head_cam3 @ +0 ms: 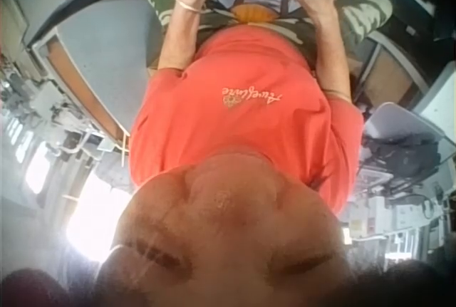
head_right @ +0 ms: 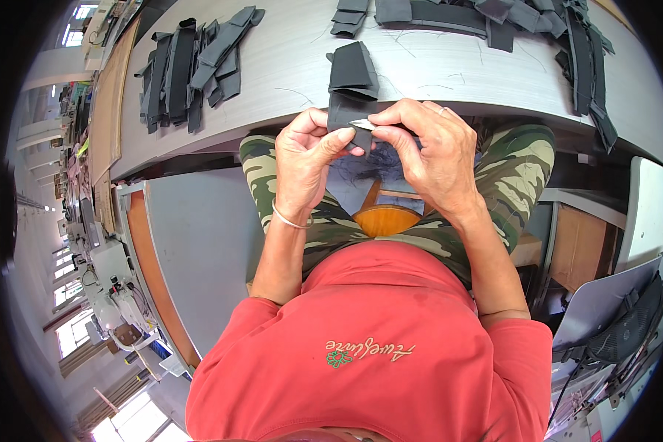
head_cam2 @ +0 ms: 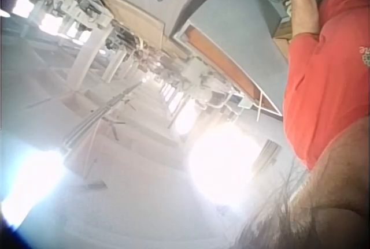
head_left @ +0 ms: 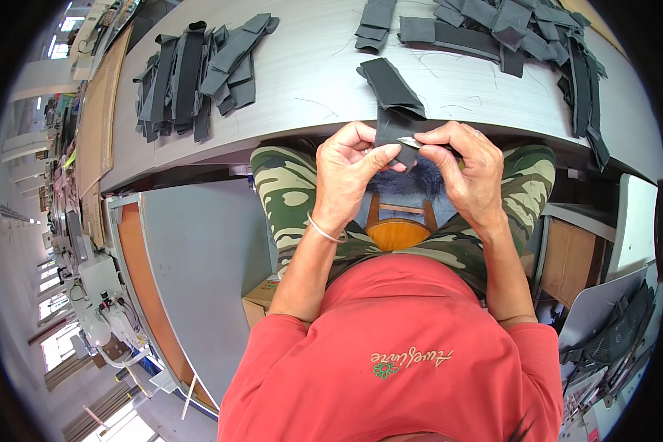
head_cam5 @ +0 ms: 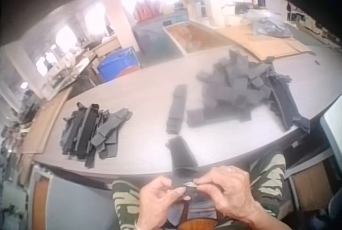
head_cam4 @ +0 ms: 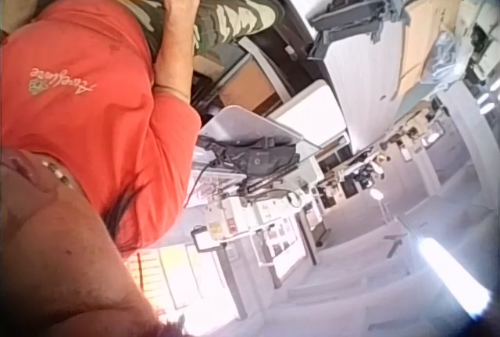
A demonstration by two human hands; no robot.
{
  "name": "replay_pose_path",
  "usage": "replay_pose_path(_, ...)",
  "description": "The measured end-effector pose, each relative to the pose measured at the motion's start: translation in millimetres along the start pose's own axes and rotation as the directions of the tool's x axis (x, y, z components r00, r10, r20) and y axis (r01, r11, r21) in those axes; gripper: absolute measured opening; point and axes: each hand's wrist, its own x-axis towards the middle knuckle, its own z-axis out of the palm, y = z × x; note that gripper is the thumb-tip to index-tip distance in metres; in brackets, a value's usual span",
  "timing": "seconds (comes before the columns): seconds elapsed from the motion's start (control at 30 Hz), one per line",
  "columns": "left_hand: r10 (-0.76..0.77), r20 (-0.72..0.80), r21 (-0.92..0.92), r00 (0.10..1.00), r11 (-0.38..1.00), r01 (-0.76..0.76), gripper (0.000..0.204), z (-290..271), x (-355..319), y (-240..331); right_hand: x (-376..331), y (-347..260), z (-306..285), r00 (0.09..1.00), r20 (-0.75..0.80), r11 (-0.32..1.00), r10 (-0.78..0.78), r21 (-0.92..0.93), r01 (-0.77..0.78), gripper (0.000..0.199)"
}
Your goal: Trimming excess material and threads from grey fabric/foam components using thread snips.
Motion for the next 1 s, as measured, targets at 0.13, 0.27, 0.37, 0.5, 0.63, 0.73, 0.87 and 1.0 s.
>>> replay_pose_path(0.13, 0.031, -0.002, -0.019, 1.0, 0.999, -0.031, 0.011, 1.2, 1.0, -1.3, 1.6, -2.3, 0.5, 0.999, -0.002, 0.998, 0.05, 0.05, -0.05, 0.011)
replay_pose_path(0.27, 0.075, -0.002, 0.019, 0.997, 0.997, -0.075, 0.01, 2.1, 1.7, -4.3, 2.4, -3.0, 5.5, 0.998, 0.003, 0.996, 0.059, 0.072, -0.059, 0.011)
replay_pose_path(0.37, 0.077, 0.01, 0.033, 0.997, 0.996, -0.078, 0.01, 2.6, 2.5, -4.3, 4.4, -2.2, 6.3, 1.0, 0.01, 0.998, 0.028, 0.057, -0.029, 0.011)
replay_pose_path(0.5, 0.056, 0.034, 0.044, 0.998, 0.997, -0.058, 0.008, 1.2, 2.8, -3.1, 5.5, -0.6, 5.3, 0.999, 0.014, 0.999, -0.029, -0.029, 0.029, 0.01)
replay_pose_path(0.63, 0.052, 0.013, 0.037, 0.999, 0.998, -0.052, 0.009, 0.5, 3.3, -6.6, 5.7, 1.9, 2.8, 0.996, 0.034, 0.984, -0.088, -0.151, 0.092, 0.013)
replay_pose_path(0.73, -0.03, -0.04, -0.116, 0.999, 0.993, 0.025, 0.015, 3.6, 5.4, 0.4, 1.1, 11.1, 5.0, 0.996, 0.001, 0.965, 0.088, 0.246, -0.085, 0.026)
replay_pose_path(0.87, -0.098, -0.02, -0.244, 0.995, 0.966, 0.09, 0.032, -1.8, 6.1, 2.2, 4.7, 7.3, 1.9, 0.983, 0.17, 0.994, -0.069, 0.09, 0.054, 0.051)
replay_pose_path(1.0, -0.248, 0.061, -0.42, 0.967, 0.872, 0.25, 0.028, -2.8, 7.5, 3.7, 0.1, 10.3, 5.6, 0.958, 0.224, 0.972, -0.18, -0.112, 0.209, 0.038)
